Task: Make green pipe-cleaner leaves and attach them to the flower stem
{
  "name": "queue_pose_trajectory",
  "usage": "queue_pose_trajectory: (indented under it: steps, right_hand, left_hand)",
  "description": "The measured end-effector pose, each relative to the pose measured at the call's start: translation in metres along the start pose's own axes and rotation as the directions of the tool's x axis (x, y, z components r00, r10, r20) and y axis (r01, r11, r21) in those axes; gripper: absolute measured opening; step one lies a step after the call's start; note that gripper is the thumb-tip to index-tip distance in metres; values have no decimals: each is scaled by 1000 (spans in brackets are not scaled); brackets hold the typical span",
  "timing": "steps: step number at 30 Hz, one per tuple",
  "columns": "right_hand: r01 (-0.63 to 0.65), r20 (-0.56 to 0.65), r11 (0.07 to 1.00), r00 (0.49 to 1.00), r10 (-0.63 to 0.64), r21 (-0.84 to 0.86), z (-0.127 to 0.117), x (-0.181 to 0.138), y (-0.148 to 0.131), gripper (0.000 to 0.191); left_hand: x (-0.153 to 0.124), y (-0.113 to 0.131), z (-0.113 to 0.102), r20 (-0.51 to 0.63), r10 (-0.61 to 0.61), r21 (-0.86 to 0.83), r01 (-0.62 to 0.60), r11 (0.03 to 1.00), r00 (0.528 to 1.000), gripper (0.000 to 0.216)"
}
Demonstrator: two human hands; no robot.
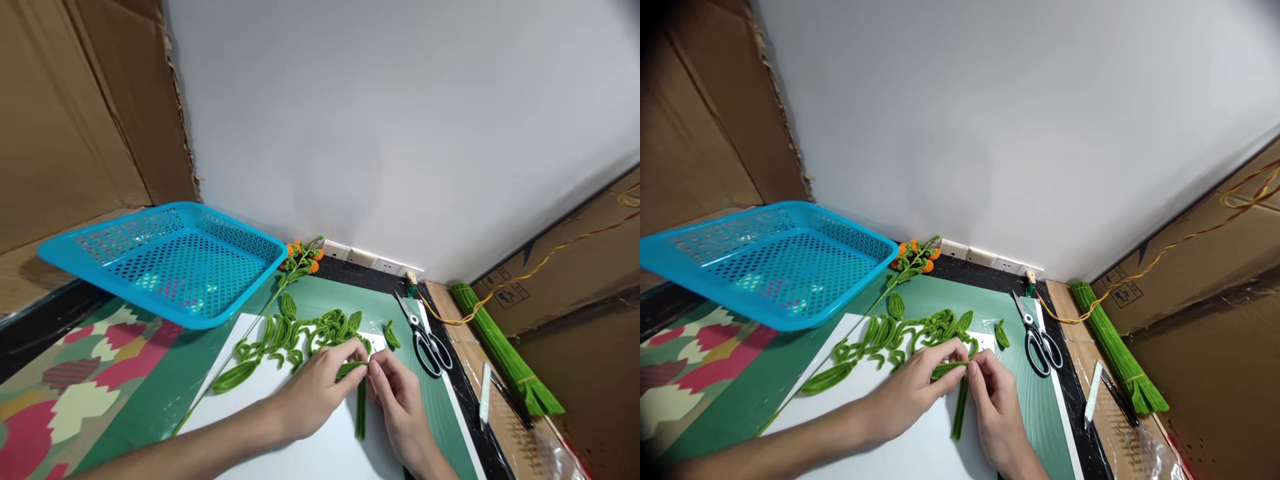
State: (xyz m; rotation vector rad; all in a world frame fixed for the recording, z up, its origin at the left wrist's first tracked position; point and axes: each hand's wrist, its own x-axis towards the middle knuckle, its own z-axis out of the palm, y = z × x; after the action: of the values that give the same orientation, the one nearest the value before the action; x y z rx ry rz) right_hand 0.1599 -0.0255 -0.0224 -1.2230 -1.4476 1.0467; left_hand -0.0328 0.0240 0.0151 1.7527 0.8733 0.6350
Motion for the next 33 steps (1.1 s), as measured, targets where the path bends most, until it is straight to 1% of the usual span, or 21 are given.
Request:
queue_pose_trajectory:
  steps: [3, 6, 9, 11, 15, 19, 21, 25, 27, 29, 33]
  right_hand:
    - [77, 34, 990, 997, -73, -122, -3, 2, 1, 36]
    - [179, 70, 953, 984, -167, -246, -7, 4, 1, 36]
    - [239, 80, 928, 971, -226, -285, -8, 5, 1, 34]
    - [256, 86, 923, 967, -241, -288, -7, 5, 2, 31]
    - [252, 114, 925, 967, -229, -284, -6, 5, 1, 26]
    - [250, 128, 915, 967, -220, -318, -10, 4, 0, 24]
    - [288, 165, 880, 956, -242, -376, -14, 4, 0, 23]
    - [410, 250, 743, 912, -325, -530, -21, 3, -3, 23]
    - [431, 262, 713, 902, -343, -553, -23, 2, -4, 21]
    - [400, 258, 750, 916, -307, -526, -23, 1, -5, 22]
    - [248, 195, 885, 964, -183, -394, -17, 0, -7, 29]
  left_hand:
    - [0, 4, -3, 20, 1, 3, -1, 1000, 1000, 17]
    - [-1, 10, -5, 39, -20, 1, 20, 1000, 999, 17]
    - [-3, 11, -5, 41, -35, -3, 35, 999, 999, 15]
    - [-3, 10, -5, 47, -40, -13, 40, 999, 998, 15]
    - [-2, 7, -5, 57, -56, -22, 58, 998, 997, 16]
    - [0, 6, -5, 70, -41, -49, 45, 998, 997, 17]
    - [1, 6, -5, 68, -32, -61, 37, 997, 997, 18]
    - [2, 5, -4, 80, -37, -77, 43, 996, 996, 18]
    - [2, 5, -4, 94, -35, -76, 42, 996, 995, 17]
    - [2, 4, -4, 88, -31, -78, 38, 996, 996, 16]
    - [1, 4, -4, 79, -6, -108, 14, 994, 997, 14]
